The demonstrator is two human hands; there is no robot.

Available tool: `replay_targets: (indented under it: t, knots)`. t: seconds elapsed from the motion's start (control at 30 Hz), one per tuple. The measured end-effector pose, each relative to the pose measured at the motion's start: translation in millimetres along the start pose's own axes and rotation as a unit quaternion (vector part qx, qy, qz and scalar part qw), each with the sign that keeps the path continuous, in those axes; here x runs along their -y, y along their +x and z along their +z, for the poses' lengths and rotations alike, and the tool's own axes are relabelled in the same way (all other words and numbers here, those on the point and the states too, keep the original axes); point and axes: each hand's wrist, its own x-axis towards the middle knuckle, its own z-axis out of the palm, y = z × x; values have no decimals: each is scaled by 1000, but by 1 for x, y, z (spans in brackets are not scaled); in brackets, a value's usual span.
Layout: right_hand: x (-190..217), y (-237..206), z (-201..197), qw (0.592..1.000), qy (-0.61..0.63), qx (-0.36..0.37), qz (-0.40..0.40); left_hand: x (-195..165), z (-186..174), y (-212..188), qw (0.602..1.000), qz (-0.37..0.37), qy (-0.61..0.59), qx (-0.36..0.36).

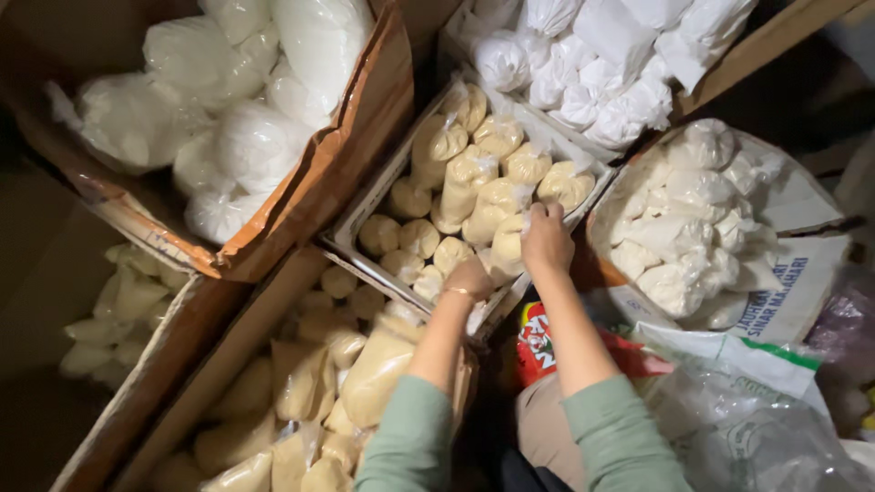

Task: The person repeatedly picks up individually wrapped beige items from one cardboard box and places them into an adjacent box. The hands handle the items one at a time, occasionally adjusting their position within the boxes.

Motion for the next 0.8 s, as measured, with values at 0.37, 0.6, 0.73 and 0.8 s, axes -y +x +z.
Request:
replay_targets:
  t: [0.37, 0.6, 0.73, 0.8]
  knots:
    - [-4, 7, -17, 999, -6, 40, 10, -31, 56, 42, 925, 25, -379, 6]
    - [-33, 17, -3, 999, 34, -31, 1, -38, 64, 42, 874, -14, -486, 14]
    - [-37, 30, 11, 997, 4, 50, 65, -27, 73, 56, 942, 39, -332, -23]
    - [-34, 33, 10, 997, -1, 62, 53, -22, 79, 59, 931, -1, -366, 10]
